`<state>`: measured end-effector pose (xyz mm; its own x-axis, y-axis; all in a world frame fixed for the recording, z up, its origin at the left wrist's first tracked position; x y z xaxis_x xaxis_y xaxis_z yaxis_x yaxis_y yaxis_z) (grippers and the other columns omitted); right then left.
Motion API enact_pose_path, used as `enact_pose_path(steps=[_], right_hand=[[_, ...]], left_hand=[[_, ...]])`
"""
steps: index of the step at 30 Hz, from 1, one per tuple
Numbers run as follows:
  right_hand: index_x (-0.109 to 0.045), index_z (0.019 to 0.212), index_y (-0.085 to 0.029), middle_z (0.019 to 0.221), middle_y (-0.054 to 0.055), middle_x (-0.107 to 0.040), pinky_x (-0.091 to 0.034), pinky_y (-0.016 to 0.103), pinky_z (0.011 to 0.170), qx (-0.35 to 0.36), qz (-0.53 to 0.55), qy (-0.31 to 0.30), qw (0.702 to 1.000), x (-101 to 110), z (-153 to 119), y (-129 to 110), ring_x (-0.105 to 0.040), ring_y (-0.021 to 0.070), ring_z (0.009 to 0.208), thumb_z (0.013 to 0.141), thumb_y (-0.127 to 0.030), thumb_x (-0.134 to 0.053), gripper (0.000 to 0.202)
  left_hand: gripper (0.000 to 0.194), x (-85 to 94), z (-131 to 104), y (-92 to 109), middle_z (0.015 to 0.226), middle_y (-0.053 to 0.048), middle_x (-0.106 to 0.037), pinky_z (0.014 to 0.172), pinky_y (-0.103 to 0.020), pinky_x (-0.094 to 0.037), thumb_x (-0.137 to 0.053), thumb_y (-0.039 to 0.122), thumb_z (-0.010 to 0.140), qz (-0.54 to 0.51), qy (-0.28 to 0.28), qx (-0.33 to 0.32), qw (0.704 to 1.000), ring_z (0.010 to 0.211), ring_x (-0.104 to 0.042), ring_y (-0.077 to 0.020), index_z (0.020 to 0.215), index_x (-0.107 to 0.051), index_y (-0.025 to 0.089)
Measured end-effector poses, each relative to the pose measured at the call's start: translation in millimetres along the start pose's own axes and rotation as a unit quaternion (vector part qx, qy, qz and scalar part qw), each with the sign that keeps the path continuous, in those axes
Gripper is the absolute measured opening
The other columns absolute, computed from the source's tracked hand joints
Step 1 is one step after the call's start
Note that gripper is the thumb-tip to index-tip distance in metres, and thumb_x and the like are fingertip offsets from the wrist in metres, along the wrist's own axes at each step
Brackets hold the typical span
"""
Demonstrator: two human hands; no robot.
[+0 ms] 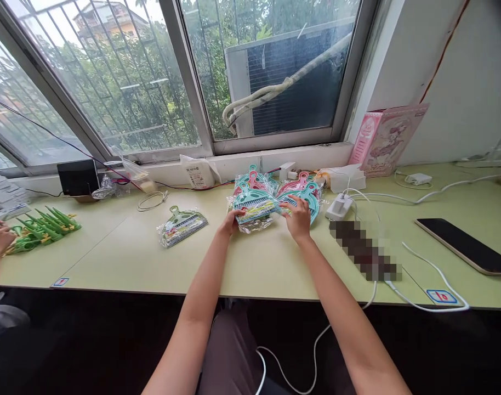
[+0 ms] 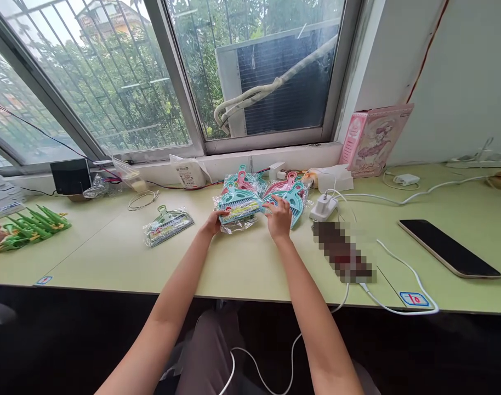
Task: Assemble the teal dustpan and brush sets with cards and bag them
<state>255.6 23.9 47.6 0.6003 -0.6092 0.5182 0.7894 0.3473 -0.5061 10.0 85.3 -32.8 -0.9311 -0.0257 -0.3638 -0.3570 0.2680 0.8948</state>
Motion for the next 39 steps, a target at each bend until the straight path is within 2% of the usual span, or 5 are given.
enact_pose_path(steps=[7, 20, 26, 32, 39], right_hand=[[-0.074, 0.079, -0.023, 0.110, 0.008, -0.065, -0.040, 0.044, 0.095, -0.062, 0.094, 0.060, 0.992, 7, 5, 24, -0.050, 0.0272, 0.108, 0.083, -0.034, -0.066, 0.014], [-0.057, 0.083, -0.021, 0.091, 0.007, -0.059, -0.045, 0.038, 0.083, -0.068, 0.172, 0.111, 0.976, 8, 2, 32, -0.055, 0.0226, 0.090, 0.088, -0.038, -0.050, 0.019], [-0.054, 0.093, -0.021, 0.096, 0.007, -0.057, -0.048, 0.033, 0.070, -0.042, 0.181, 0.072, 0.980, 1, 2, 27, -0.053, 0.0161, 0.072, 0.090, -0.038, -0.049, 0.017], [-0.053, 0.122, -0.019, 0.095, 0.009, -0.065, -0.052, 0.032, 0.052, -0.197, 0.306, -0.011, 0.931, -26, -4, 52, -0.061, 0.0181, 0.058, 0.084, -0.052, -0.053, 0.050], [-0.068, 0.101, -0.015, 0.088, 0.011, -0.068, -0.050, 0.036, 0.040, -0.236, 0.297, -0.043, 0.924, -31, -8, 53, -0.061, 0.0213, 0.042, 0.083, -0.050, -0.046, 0.045]], left_hand=[[0.018, -1.4, 0, -4, 0.066, -0.006, -0.068, 0.060, -0.027, -0.057, -0.064, 0.011, 0.064, 0.007, -0.026, 0.022, 0.999, 0.059, -0.066, -0.0171, 0.083, -0.063, 0.012], [0.029, -28.0, -8, -10, 0.075, -0.004, -0.069, 0.069, -0.034, -0.061, -0.075, 0.008, 0.067, 0.067, -0.088, 0.011, 0.994, 0.064, -0.067, -0.0162, 0.090, -0.059, 0.013], [0.032, -31.2, -16, -8, 0.088, -0.007, -0.071, 0.072, -0.036, -0.061, -0.075, 0.009, 0.067, 0.094, -0.094, 0.009, 0.991, 0.073, -0.069, -0.0187, 0.095, -0.059, 0.013], [0.033, -37.1, -21, -9, 0.096, -0.010, -0.071, 0.077, -0.037, -0.061, -0.074, 0.012, 0.070, 0.124, -0.113, 0.002, 0.986, 0.080, -0.070, -0.0201, 0.100, -0.060, 0.011], [0.039, -45.4, -24, -10, 0.100, -0.013, -0.071, 0.068, -0.035, -0.061, -0.081, 0.027, 0.067, 0.145, -0.146, -0.005, 0.979, 0.081, -0.070, -0.0229, 0.099, -0.063, 0.014]])
Point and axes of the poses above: each hand's wrist, its own z-axis towards the middle knuckle, its own x-axis out of the back of the hand, y = z × x, the point moved 10 cm from there along z, towards the middle knuckle
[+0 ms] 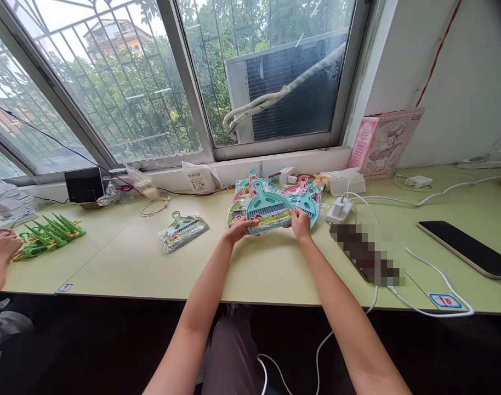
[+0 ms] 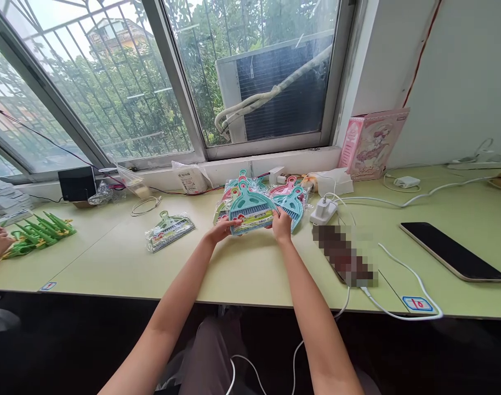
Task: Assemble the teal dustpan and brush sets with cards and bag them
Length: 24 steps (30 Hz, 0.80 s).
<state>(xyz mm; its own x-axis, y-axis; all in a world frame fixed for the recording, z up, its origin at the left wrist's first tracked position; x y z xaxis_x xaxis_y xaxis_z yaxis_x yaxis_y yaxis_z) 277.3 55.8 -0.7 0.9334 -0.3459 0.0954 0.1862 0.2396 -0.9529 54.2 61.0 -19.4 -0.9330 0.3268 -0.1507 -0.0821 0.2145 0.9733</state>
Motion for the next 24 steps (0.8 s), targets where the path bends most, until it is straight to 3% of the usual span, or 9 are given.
enact_pose_path(steps=[6, 10, 13, 18, 24], right_hand=[[-0.069, 0.097, -0.014, 0.080, 0.012, -0.070, -0.046, 0.034, 0.042, 0.012, -0.030, 0.049, 0.998, 12, 3, -1, -0.059, 0.0211, 0.040, 0.084, -0.054, -0.044, 0.050], [-0.068, 0.100, -0.012, 0.085, 0.014, -0.070, -0.046, 0.034, 0.043, 0.009, -0.030, 0.059, 0.998, 15, 4, 0, -0.059, 0.0214, 0.040, 0.085, -0.054, -0.042, 0.052], [-0.066, 0.107, -0.011, 0.094, 0.016, -0.070, -0.047, 0.035, 0.043, 0.009, -0.027, 0.055, 0.998, 13, 3, -1, -0.057, 0.0193, 0.037, 0.085, -0.051, -0.041, 0.053], [-0.059, 0.115, -0.014, 0.095, 0.014, -0.068, -0.047, 0.035, 0.041, -0.009, 0.028, 0.035, 0.999, 5, 5, 5, -0.059, 0.0192, 0.039, 0.083, -0.049, -0.043, 0.051], [-0.051, 0.109, -0.021, 0.094, 0.007, -0.066, -0.048, 0.031, 0.038, -0.062, 0.087, 0.014, 0.994, -5, 10, 22, -0.061, 0.0175, 0.046, 0.079, -0.048, -0.052, 0.040]], left_hand=[[0.064, -17.1, -11, 12, 0.113, -0.018, -0.068, 0.077, -0.044, -0.058, -0.068, 0.064, 0.072, -0.027, -0.100, -0.033, 0.994, 0.110, -0.064, -0.0342, 0.116, -0.062, 0.017], [0.077, -31.8, -19, 21, 0.126, -0.017, -0.062, 0.085, -0.045, -0.056, -0.086, 0.046, 0.058, 0.027, -0.151, -0.078, 0.985, 0.114, -0.061, -0.0352, 0.125, -0.057, 0.023], [0.067, -30.3, -13, 21, 0.130, -0.015, -0.061, 0.088, -0.043, -0.055, -0.084, 0.036, 0.064, 0.050, -0.082, -0.107, 0.990, 0.114, -0.061, -0.0313, 0.123, -0.057, 0.021], [0.044, -15.6, 5, 12, 0.119, -0.012, -0.066, 0.085, -0.043, -0.056, -0.074, 0.038, 0.078, -0.017, 0.047, -0.122, 0.991, 0.098, -0.067, -0.0262, 0.114, -0.059, 0.018], [0.028, 2.4, 11, 6, 0.105, -0.011, -0.070, 0.083, -0.041, -0.056, -0.064, 0.037, 0.086, -0.056, 0.126, -0.123, 0.983, 0.096, -0.066, -0.0263, 0.104, -0.059, 0.016]])
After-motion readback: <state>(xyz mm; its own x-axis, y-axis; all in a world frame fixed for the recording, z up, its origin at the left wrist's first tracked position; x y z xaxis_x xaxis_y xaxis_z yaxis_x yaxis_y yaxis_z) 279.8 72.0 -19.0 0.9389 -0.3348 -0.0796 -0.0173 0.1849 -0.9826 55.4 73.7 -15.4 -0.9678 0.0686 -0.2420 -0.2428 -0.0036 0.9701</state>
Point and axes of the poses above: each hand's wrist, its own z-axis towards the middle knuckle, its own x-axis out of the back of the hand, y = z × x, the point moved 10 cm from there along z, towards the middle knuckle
